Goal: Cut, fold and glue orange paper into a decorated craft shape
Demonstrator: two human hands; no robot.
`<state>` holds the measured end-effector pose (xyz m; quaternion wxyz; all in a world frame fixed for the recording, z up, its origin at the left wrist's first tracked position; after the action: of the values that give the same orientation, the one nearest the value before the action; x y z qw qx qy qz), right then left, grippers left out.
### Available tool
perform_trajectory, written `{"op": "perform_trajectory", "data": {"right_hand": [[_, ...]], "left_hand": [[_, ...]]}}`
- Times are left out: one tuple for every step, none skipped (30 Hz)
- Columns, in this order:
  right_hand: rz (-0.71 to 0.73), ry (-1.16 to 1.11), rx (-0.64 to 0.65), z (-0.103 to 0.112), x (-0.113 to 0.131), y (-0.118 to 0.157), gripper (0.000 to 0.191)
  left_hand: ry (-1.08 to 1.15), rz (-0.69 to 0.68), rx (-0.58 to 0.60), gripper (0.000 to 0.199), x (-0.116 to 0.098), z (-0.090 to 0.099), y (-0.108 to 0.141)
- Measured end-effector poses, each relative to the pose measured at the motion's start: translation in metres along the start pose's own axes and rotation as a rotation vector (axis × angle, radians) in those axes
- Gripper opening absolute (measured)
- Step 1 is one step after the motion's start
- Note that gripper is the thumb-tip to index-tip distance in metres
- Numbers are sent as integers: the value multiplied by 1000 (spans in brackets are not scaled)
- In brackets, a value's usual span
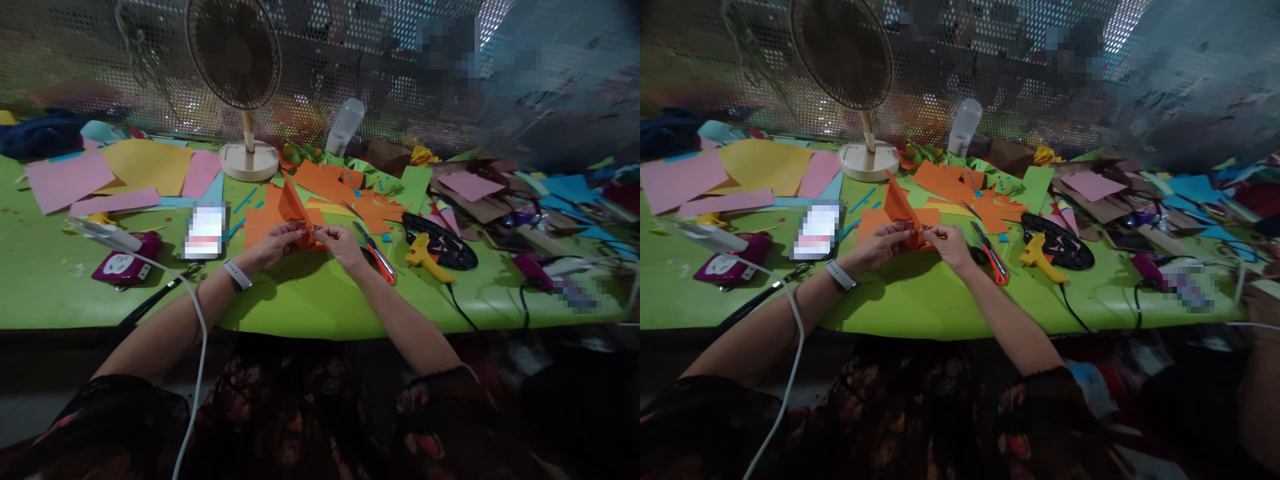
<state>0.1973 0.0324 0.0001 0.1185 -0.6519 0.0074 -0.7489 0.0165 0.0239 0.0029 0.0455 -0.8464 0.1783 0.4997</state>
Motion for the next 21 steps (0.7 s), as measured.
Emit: {"op": "perform_trajectory", "data": {"right_hand": [[-1, -4, 1, 0, 0, 0, 35], [1, -9, -3, 0, -1, 0, 35], [5, -16, -9, -1, -1, -1, 34], [10, -23, -17, -1, -1, -1, 33], [16, -32, -26, -2, -1, -1, 32], [22, -41, -34, -2, -2, -1, 32], [28, -50, -39, -3, -2, -1, 31], [33, -55, -43, -3, -2, 0, 31], [40, -55, -47, -3, -1, 0, 30], [48, -51, -53, -3, -1, 0, 30], [57, -44, -58, -3, 0, 1, 29], [65, -37, -62, -3, 0, 1, 28], [70, -33, -64, -3, 1, 1, 28], [73, -33, -65, -3, 1, 1, 27], [72, -37, -62, -3, 1, 1, 27], [66, -45, -60, -3, 1, 1, 27], [55, -56, -60, -4, 1, 1, 27], [41, -66, -62, -4, 0, 1, 28], [25, -77, -66, -4, 0, 0, 29], [11, -86, -70, -4, 0, 0, 29], [0, -93, -70, -4, 0, 0, 29]], "left_hand": [[10, 1, -3, 13, 0, 0, 0], [21, 2, -7, 12, 1, 1, -1], [35, 2, -13, 11, 1, 1, -1], [49, 1, -19, 11, 2, 2, -2], [62, 1, -23, 12, 2, 2, -3], [74, 1, -25, 13, 3, 3, -4], [82, 3, -24, 14, 3, 3, -4], [86, 7, -19, 15, 3, 4, -5], [87, 10, -16, 15, 3, 4, -5], [89, 13, -17, 15, 3, 4, -5], [90, 18, -23, 14, 2, 4, -5], [91, 22, -33, 13, 2, 4, -5], [92, 25, -43, 13, 2, 4, -5], [92, 26, -54, 12, 2, 4, -5], [92, 26, -60, 12, 2, 4, -5], [92, 24, -64, 11, 2, 4, -5], [93, 20, -68, 10, 2, 5, -5], [95, 19, -69, 9, 2, 5, -5], [98, 21, -68, 9, 2, 5, -5], [102, 23, -65, 9, 3, 5, -5], [108, 25, -64, 9, 3, 5, -6]]}}
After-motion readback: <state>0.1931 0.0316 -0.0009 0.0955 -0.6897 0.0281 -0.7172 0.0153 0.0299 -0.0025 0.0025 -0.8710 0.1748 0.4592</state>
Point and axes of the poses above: each hand's wrist, its own y-axis away from the middle knuckle, its own z-axis out of the back of the hand, x = y × z, the point moved 1 cm from there along -y, towards the middle knuckle, and after that the axes turned 2 degrees about y, right-handed, at the moved point
